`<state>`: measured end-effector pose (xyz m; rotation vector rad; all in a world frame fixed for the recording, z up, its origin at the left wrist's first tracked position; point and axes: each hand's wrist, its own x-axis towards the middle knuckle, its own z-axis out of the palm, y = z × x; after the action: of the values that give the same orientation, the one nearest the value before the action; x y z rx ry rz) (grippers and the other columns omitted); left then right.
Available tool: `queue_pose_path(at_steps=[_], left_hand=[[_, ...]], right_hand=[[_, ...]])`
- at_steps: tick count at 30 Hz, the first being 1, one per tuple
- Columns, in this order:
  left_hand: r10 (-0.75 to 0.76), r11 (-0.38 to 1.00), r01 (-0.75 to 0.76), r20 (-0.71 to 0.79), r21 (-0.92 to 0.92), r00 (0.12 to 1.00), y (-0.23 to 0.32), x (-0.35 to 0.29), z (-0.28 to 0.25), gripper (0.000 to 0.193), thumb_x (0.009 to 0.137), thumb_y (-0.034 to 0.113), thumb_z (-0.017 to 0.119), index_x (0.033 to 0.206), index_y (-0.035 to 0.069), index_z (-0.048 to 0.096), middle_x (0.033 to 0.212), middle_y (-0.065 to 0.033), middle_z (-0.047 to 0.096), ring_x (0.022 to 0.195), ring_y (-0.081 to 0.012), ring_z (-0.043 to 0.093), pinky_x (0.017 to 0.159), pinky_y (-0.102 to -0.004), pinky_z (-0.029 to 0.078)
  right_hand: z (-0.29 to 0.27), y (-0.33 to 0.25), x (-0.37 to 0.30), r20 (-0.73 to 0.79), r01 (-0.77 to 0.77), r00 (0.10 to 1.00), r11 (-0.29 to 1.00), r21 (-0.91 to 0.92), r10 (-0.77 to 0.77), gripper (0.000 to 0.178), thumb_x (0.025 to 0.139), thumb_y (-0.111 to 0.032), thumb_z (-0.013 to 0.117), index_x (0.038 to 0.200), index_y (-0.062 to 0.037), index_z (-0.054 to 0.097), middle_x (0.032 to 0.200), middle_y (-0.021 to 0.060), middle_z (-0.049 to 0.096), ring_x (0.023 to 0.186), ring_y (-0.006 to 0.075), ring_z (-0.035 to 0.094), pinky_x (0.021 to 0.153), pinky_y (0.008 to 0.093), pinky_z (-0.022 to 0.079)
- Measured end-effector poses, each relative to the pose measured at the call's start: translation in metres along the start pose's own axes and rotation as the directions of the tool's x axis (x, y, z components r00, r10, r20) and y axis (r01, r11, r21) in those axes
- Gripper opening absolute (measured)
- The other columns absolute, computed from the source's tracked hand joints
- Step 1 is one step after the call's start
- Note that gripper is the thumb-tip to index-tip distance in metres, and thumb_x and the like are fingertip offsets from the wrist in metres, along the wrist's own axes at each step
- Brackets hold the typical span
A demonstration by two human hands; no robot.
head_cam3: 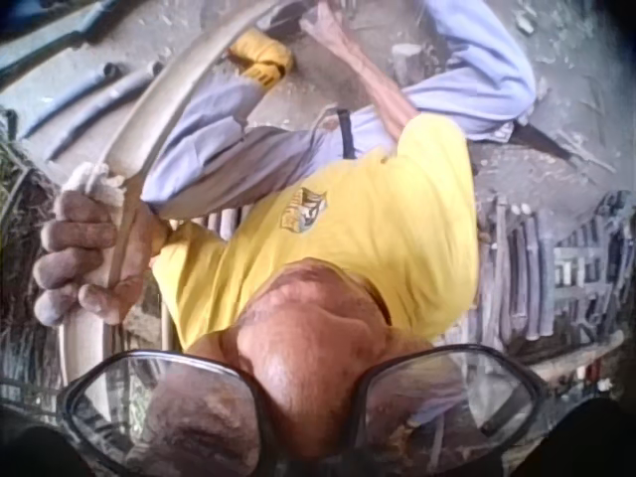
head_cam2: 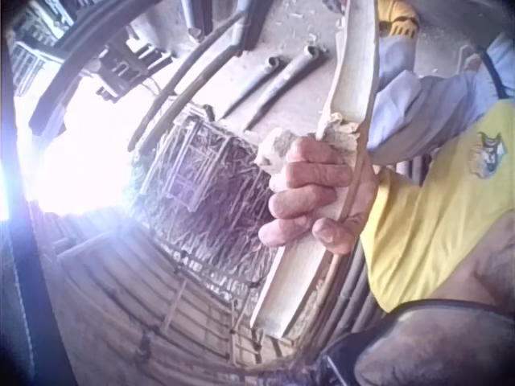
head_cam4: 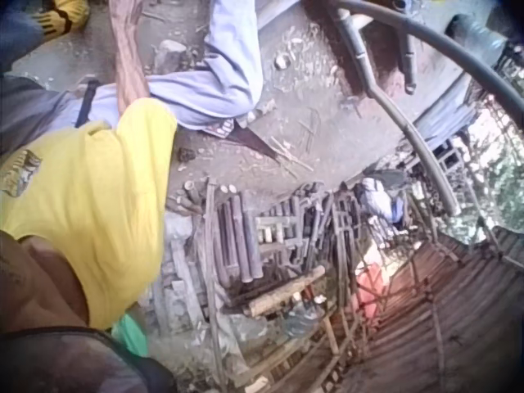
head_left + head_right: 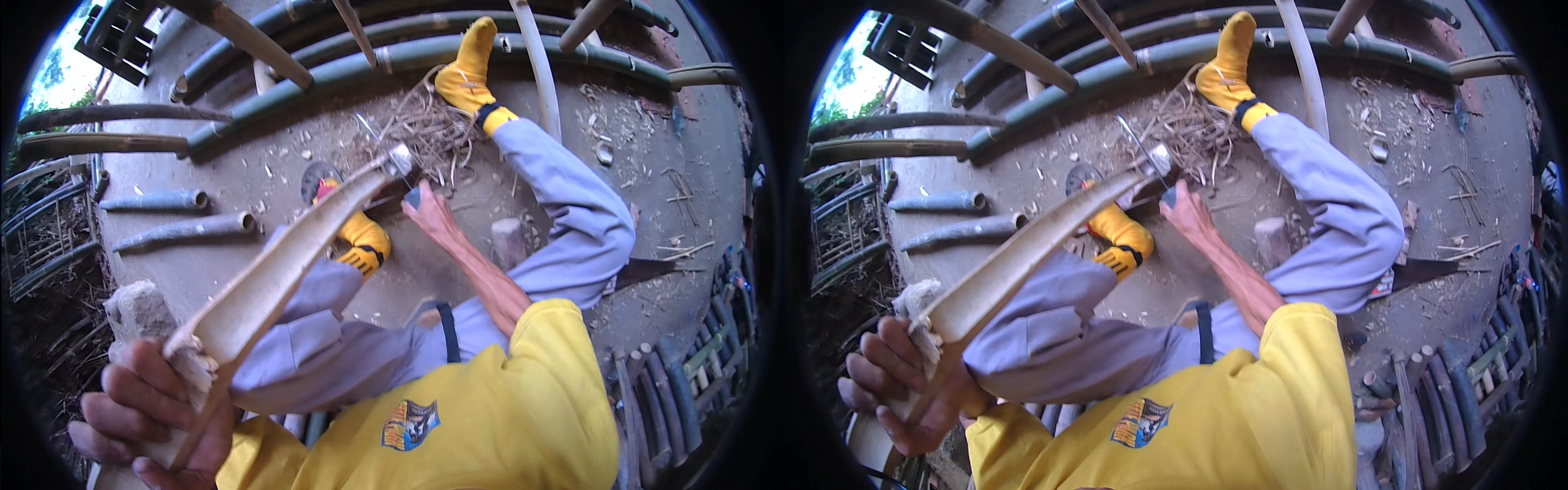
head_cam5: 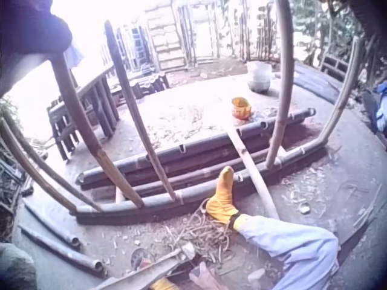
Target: The person uses a knife to scrape the outer bark from bamboo poles while sitting on the ground, handling one pole at a time.
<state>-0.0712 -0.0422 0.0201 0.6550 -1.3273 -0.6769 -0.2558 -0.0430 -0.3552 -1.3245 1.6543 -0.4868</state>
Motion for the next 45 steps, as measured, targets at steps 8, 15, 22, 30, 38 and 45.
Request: queue_pose_path(at_steps=[8,15,22,30,38,45], left_hand=[[0.014,0.993,-0.006,-0.071,0.120,0.997,0.010,0.001,-0.009,0.024,0.066,0.024,0.058,0.076,0.014,0.038,0.063,0.0010,0.033,0.048,-0.0108,0.033,0.054,-0.0264,0.029],[-0.083,0.996,0.079,0.081,0.044,0.993,0.018,0.000,-0.019,0.023,0.071,0.027,0.052,0.082,0.011,0.038,0.073,-0.0031,0.033,0.060,-0.0163,0.038,0.065,-0.0321,0.039],[-0.104,0.992,0.120,-0.314,0.033,0.944,-0.016,0.030,0.003,0.037,0.081,0.025,0.049,0.113,0.005,0.044,0.085,-0.0054,0.043,0.076,-0.0176,0.040,0.076,-0.0366,0.037],[-0.058,0.986,0.063,0.036,-0.154,0.998,-0.015,0.017,-0.003,0.022,0.085,0.025,0.048,0.102,0.010,0.049,0.078,0.0000,0.037,0.068,-0.0114,0.033,0.064,-0.0288,0.031],[-0.052,0.987,0.047,-0.028,-0.152,0.998,-0.012,0.005,-0.004,0.020,0.084,0.022,0.048,0.100,0.011,0.053,0.073,0.0020,0.035,0.063,-0.0109,0.029,0.060,-0.0278,0.027],[-0.018,0.995,0.003,-0.150,-0.100,0.989,-0.011,0.005,-0.022,0.022,0.084,0.022,0.046,0.101,0.009,0.050,0.070,0.0002,0.034,0.058,-0.0098,0.032,0.056,-0.0272,0.030]], right_hand=[[0.014,-0.021,-0.012,0.019,0.071,0.997,0.980,0.184,-0.076,0.036,0.081,-0.021,0.067,0.095,0.0007,0.043,0.075,0.0265,0.064,0.071,0.0400,0.066,0.058,0.0456,0.054],[0.037,0.001,-0.004,0.049,0.000,0.999,0.996,0.093,-0.005,0.042,0.079,-0.024,0.068,0.101,0.0022,0.043,0.083,0.0279,0.064,0.079,0.0431,0.064,0.065,0.0482,0.052],[-0.045,-0.093,-0.061,0.002,0.137,0.989,0.929,0.343,-0.147,0.042,0.083,-0.031,0.066,0.103,0.0009,0.049,0.079,0.0183,0.064,0.074,0.0283,0.066,0.063,0.0382,0.051],[-0.074,-0.197,-0.110,0.009,0.489,0.849,0.793,0.364,-0.528,0.039,0.080,-0.017,0.071,0.103,-0.0015,0.043,0.072,0.0171,0.060,0.069,0.0345,0.065,0.058,0.0384,0.050],[-0.063,-0.189,-0.122,-0.095,0.591,0.805,0.776,0.222,-0.586,0.037,0.080,-0.015,0.068,0.101,-0.0002,0.042,0.073,0.0215,0.060,0.072,0.0410,0.063,0.056,0.0434,0.048],[-0.061,-0.191,-0.129,0.013,0.535,0.832,0.808,0.246,-0.554,0.038,0.081,-0.020,0.066,0.098,0.0014,0.040,0.069,0.0244,0.060,0.067,0.0425,0.063,0.055,0.0496,0.050]])
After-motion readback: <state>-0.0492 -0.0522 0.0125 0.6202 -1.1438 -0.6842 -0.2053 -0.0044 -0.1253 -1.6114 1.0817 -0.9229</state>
